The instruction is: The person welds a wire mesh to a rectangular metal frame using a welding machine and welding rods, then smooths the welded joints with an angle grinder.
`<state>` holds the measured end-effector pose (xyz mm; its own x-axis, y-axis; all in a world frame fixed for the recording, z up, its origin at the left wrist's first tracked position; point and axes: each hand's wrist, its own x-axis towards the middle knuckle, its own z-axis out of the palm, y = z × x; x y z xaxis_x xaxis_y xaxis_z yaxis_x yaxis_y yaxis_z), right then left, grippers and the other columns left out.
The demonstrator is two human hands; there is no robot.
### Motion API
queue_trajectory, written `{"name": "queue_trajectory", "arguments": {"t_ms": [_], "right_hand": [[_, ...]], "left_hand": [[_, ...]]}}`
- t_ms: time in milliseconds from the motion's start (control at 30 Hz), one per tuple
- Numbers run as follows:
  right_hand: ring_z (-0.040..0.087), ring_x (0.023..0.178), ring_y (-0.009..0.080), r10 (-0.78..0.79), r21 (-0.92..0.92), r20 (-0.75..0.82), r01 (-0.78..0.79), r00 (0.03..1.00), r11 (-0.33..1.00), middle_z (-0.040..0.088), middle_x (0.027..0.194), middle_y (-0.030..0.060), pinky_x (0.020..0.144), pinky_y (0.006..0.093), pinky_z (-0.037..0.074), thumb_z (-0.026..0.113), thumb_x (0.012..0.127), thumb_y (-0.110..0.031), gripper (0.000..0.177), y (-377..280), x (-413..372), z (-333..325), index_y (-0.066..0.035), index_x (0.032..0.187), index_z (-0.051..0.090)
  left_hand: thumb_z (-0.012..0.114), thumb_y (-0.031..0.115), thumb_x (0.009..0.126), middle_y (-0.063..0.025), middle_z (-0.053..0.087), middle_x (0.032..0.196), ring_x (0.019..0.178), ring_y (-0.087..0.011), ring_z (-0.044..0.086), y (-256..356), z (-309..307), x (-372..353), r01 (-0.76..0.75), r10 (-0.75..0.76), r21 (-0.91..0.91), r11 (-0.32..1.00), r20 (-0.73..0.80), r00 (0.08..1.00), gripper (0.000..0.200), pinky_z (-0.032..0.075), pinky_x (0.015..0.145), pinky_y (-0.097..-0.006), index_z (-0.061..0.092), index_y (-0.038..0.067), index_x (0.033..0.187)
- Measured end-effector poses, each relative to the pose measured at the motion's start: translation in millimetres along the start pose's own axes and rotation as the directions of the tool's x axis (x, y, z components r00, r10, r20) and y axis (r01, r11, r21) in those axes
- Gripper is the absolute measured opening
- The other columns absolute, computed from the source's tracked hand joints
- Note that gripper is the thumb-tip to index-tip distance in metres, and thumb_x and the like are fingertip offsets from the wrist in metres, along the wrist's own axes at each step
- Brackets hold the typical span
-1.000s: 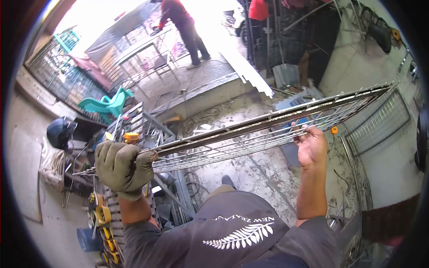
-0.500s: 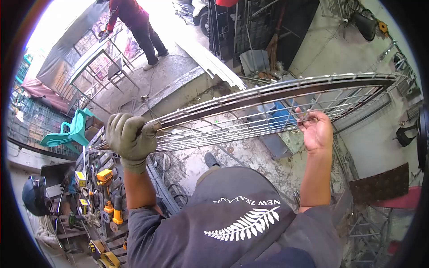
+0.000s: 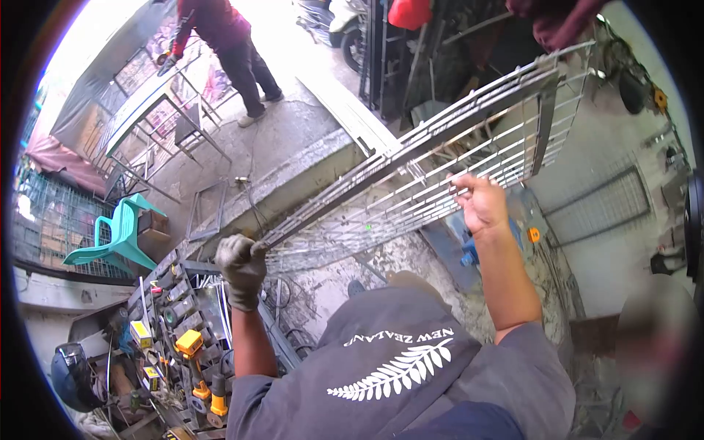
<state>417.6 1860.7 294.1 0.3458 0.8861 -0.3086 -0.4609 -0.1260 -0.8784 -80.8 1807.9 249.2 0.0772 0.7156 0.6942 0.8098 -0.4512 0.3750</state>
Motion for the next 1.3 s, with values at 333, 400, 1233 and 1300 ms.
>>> {"name": "queue_trajectory", "arguments": {"t_ms": [333, 400, 1233, 1300], "right_hand": [[0.069, 0.075, 0.0225, 0.133, -0.101, 0.101, -0.123, 0.986, 0.987, 0.071, 0.090, 0.0121, 0.075, 0.0419, 0.058, 0.076, 0.086, 0.008, 0.031, 57.7, 158.0, 74.2, -0.010, 0.098, 0.053], [0.070, 0.073, 0.0247, 0.113, 0.007, 0.106, -0.114, 0.988, 0.993, 0.071, 0.089, 0.0141, 0.060, 0.0350, 0.051, 0.075, 0.082, 0.012, 0.048, 68.4, 185.5, 95.6, -0.015, 0.101, 0.041], [0.075, 0.099, 0.0303, 0.232, -0.087, 0.650, -0.232, 0.724, 0.969, 0.070, 0.097, 0.0120, 0.083, 0.0486, 0.057, 0.080, 0.101, -0.026, 0.031, 78.1, 305.4, 422.4, -0.005, 0.116, 0.063], [0.075, 0.098, 0.0306, 0.231, -0.101, 0.653, -0.220, 0.721, 0.970, 0.070, 0.098, 0.0125, 0.082, 0.0493, 0.057, 0.082, 0.101, -0.030, 0.035, 76.8, 298.9, 463.8, -0.005, 0.118, 0.063]], "left_hand": [[0.077, 0.062, 0.095, -0.0139, 0.061, 0.070, 0.071, -0.0366, 0.063, -36.8, 49.5, 10.7, 0.485, -0.482, -0.009, 0.874, 0.099, 0.870, 0.062, 0.047, 0.067, -0.0473, 0.070, 0.004, 0.073], [0.075, 0.067, 0.096, -0.0141, 0.061, 0.071, 0.071, -0.0348, 0.063, -32.5, 55.2, 11.7, 0.533, -0.537, 0.066, 0.843, 0.073, 0.840, 0.067, 0.047, 0.065, -0.0468, 0.070, 0.003, 0.073], [0.064, 0.081, 0.097, -0.0038, 0.066, 0.077, 0.076, -0.0136, 0.060, -234.4, 92.1, 19.2, 0.872, -0.873, -0.163, 0.462, 0.089, 0.479, 0.080, 0.049, 0.071, -0.0359, 0.074, 0.001, 0.092], [0.058, 0.083, 0.100, -0.0067, 0.072, 0.082, 0.080, -0.0155, 0.064, -284.2, 99.7, 15.6, 0.874, -0.874, -0.119, 0.471, 0.068, 0.481, 0.084, 0.052, 0.075, -0.0368, 0.077, 0.001, 0.099]]}}
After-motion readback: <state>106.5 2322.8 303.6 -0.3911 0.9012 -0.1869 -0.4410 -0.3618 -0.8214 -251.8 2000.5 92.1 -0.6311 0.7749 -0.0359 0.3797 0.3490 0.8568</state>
